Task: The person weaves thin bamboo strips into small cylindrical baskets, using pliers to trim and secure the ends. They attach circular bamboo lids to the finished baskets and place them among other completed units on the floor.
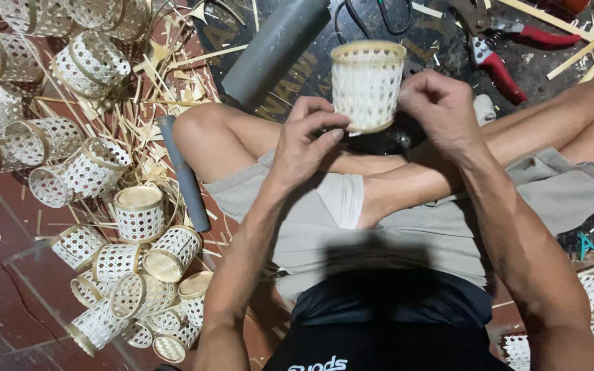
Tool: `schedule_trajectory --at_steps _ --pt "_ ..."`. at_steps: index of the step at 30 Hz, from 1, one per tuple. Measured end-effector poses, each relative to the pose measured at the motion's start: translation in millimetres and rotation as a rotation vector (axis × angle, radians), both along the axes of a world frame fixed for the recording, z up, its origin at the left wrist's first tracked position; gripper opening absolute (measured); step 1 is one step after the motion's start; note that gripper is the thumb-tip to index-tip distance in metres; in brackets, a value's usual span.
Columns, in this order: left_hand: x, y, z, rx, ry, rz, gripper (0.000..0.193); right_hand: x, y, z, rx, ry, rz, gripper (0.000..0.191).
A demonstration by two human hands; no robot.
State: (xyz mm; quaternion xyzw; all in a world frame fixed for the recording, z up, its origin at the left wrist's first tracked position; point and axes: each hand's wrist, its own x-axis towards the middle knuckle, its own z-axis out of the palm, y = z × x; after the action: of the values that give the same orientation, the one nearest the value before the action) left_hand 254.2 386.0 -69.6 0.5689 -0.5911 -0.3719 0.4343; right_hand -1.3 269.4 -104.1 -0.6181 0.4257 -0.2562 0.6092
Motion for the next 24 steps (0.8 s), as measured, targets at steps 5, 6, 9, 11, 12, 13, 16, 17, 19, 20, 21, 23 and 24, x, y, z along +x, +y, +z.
schedule_trajectory --at_steps 5,6,9,11,12,13,16,17,19,20,21,23,24 --pt "-2.9 0.8 -17.8 -0.107 -0.667 0.021 0.016 23.3 -6.7 4.8 -0.694 0.157 0.197 0.077" --pt "-4.3 1.9 -22.7 -0.079 -0.809 0.012 0.012 24.4 -5.5 4.7 -0.850 0.236 0.237 0.086" --pt "-6.9 3.5 -26.5 0.076 -0.898 -0.026 0.020 19.5 -2.2 3.0 -0.705 0.362 0.148 0.072" --pt "1.2 9.9 -13.8 0.048 -0.834 -0.008 0.022 8.8 -3.7 2.9 -0.604 0.333 0.086 0.058" --pt "8.7 14.5 -3.8 0.036 -0.803 0.003 0.023 2.9 -6.0 3.4 -0.553 0.318 0.058 0.051" --pt "23.6 21.3 7.6 0.045 -0.751 0.160 0.022 -5.7 -8.8 5.4 -0.625 0.343 0.036 0.039" --pt "101.0 60.9 38.5 0.090 -0.572 0.620 0.021 -31.8 -19.7 13.7 -0.631 0.490 -0.023 0.022" --pt "129.5 74.8 41.0 0.103 -0.509 0.774 0.022 -36.2 -22.7 14.3 -0.582 0.532 -0.027 0.021" --pt "172.4 95.0 22.6 0.165 -0.665 0.828 0.027 -39.8 -26.9 13.4 -0.486 0.614 -0.038 0.018" --pt "180.2 105.2 4.7 0.204 -0.788 0.802 0.035 -38.6 -27.1 11.8 -0.501 0.617 -0.023 0.017" --pt "184.8 114.8 -11.8 0.246 -0.907 0.772 0.044 -35.3 -27.7 9.7 -0.515 0.623 -0.008 0.017" --pt "191.3 125.1 -40.0 0.392 -0.849 0.768 0.043 -27.9 -26.0 7.0 -0.530 0.633 0.014 0.017" --pt "193.0 126.8 -49.2 0.499 -0.667 0.795 0.034 -24.4 -25.9 6.8 -0.532 0.637 0.027 0.018"
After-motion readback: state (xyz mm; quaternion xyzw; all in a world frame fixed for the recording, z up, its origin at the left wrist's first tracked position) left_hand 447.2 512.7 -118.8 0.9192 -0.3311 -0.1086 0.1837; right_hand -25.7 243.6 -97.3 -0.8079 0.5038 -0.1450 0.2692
